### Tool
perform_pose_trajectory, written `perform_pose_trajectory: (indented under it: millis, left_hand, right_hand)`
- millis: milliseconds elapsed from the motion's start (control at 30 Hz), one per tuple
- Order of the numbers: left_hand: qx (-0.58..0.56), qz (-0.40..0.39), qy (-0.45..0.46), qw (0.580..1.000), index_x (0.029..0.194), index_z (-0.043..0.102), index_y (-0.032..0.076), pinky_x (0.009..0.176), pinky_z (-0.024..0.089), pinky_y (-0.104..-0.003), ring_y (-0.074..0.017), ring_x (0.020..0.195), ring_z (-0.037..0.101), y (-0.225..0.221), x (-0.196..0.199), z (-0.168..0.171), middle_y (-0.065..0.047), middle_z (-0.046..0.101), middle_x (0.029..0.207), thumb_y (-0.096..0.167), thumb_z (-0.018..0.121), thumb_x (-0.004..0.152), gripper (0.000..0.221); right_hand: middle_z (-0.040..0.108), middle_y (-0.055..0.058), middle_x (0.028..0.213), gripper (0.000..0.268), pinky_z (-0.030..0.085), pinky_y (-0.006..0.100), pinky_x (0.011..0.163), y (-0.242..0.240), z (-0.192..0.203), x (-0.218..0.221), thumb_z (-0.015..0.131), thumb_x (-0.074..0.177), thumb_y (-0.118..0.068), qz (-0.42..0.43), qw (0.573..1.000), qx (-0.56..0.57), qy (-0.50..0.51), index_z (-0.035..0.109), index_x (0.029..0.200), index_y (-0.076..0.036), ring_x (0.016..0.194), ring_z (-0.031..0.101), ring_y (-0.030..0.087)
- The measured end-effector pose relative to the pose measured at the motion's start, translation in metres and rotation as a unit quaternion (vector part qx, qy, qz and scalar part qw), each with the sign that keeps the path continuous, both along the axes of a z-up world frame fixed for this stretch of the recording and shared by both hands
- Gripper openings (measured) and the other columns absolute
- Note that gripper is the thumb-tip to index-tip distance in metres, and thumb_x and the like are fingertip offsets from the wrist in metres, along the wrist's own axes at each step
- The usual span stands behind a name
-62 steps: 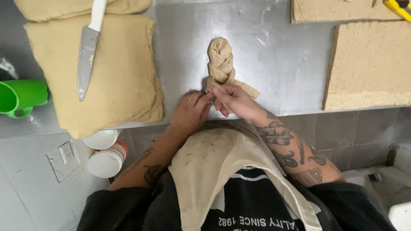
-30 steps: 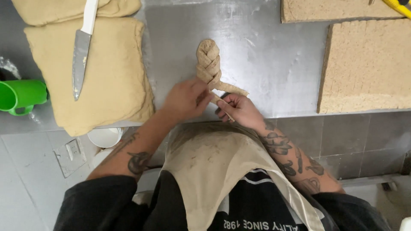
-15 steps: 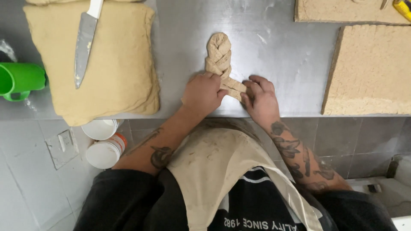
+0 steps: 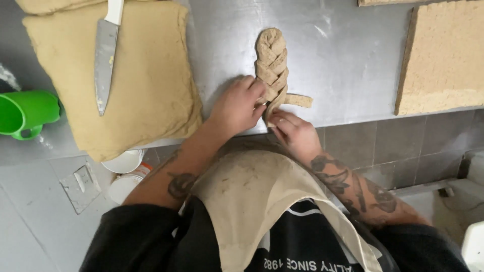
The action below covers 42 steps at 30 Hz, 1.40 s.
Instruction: Cutting dough into strips and braiding them into loaves on a stainless steel table.
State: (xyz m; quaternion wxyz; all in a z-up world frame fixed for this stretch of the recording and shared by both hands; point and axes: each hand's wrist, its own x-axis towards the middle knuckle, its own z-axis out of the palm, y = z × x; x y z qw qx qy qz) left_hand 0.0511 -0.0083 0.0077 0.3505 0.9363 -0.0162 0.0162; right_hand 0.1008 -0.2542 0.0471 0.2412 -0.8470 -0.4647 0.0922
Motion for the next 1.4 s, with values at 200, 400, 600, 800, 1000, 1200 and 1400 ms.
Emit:
perform_pose_trajectory:
  millis: [200,400,600,800,1000,1200,1400]
  left_hand:
    - [0.015,0.074,-0.104,0.992,0.099,0.062,0.017,0.089,0.057,-0.052,-0.0384,0.091,0.074,0.000,-0.041,-0.040,-0.007,0.063,0.095,0.022,0.091,0.083,0.033]
    - [-0.039,-0.013,-0.278,0.960,0.129,0.079,0.014,0.098,0.064,-0.042,-0.0296,0.116,0.080,-0.040,-0.034,0.010,-0.007,0.078,0.120,0.016,0.070,0.115,0.017]
    - [-0.009,-0.006,-0.326,0.945,0.114,0.080,0.014,0.100,0.065,-0.043,-0.0299,0.117,0.080,-0.061,-0.041,-0.024,-0.006,0.077,0.124,0.022,0.064,0.120,0.019]
    - [0.010,0.026,-0.204,0.979,0.119,0.073,0.010,0.091,0.060,-0.049,-0.0402,0.109,0.074,-0.066,-0.050,-0.069,-0.012,0.066,0.121,0.018,0.074,0.108,0.013]
    - [0.100,0.132,-0.134,0.977,0.104,0.080,0.021,0.091,0.058,-0.048,-0.0324,0.105,0.075,-0.067,-0.047,-0.014,-0.001,0.068,0.106,0.050,0.089,0.095,0.032]
    - [0.110,0.277,-0.002,0.954,0.074,0.063,0.016,0.079,0.056,-0.056,-0.0429,0.083,0.075,-0.102,-0.008,-0.004,-0.008,0.062,0.086,0.060,0.102,0.076,0.059]
    - [0.109,0.296,0.023,0.949,0.075,0.064,0.017,0.084,0.056,-0.056,-0.0442,0.088,0.075,-0.105,-0.006,-0.007,-0.009,0.063,0.089,0.062,0.099,0.076,0.057]
  right_hand:
    - [0.088,0.016,0.122,0.025,0.069,0.050,0.100,0.022,0.010,-0.010,0.080,0.115,-0.028,-0.046,0.990,0.048,0.125,0.085,0.130,-0.008,0.126,0.082,0.040]
    - [0.082,0.006,0.098,0.043,0.062,0.046,0.094,0.001,-0.011,0.023,0.060,0.128,-0.041,-0.186,0.891,0.061,0.410,0.085,0.115,-0.009,0.106,0.077,0.020]
    - [0.082,0.017,0.099,0.032,0.064,0.026,0.073,-0.005,-0.008,0.047,0.076,0.116,-0.016,-0.178,0.806,0.036,0.563,0.082,0.133,0.009,0.086,0.081,0.019]
    - [0.084,0.019,0.106,0.031,0.066,0.028,0.075,-0.031,-0.013,0.065,0.081,0.112,-0.010,-0.145,0.843,0.033,0.516,0.080,0.136,0.008,0.087,0.080,0.016]
    - [0.081,0.007,0.075,0.020,0.063,0.030,0.064,-0.050,-0.031,0.061,0.093,0.103,-0.025,-0.203,0.868,0.008,0.453,0.087,0.105,-0.006,0.063,0.078,0.014]
    - [0.082,0.004,0.082,0.027,0.063,0.037,0.072,-0.076,-0.022,0.083,0.083,0.116,-0.045,-0.193,0.966,0.000,0.170,0.090,0.101,-0.023,0.082,0.084,0.030]
    - [0.074,0.019,0.126,0.031,0.060,0.061,0.110,-0.063,-0.038,0.094,0.091,0.105,-0.024,-0.052,0.985,0.028,0.161,0.078,0.125,-0.005,0.127,0.071,0.050]
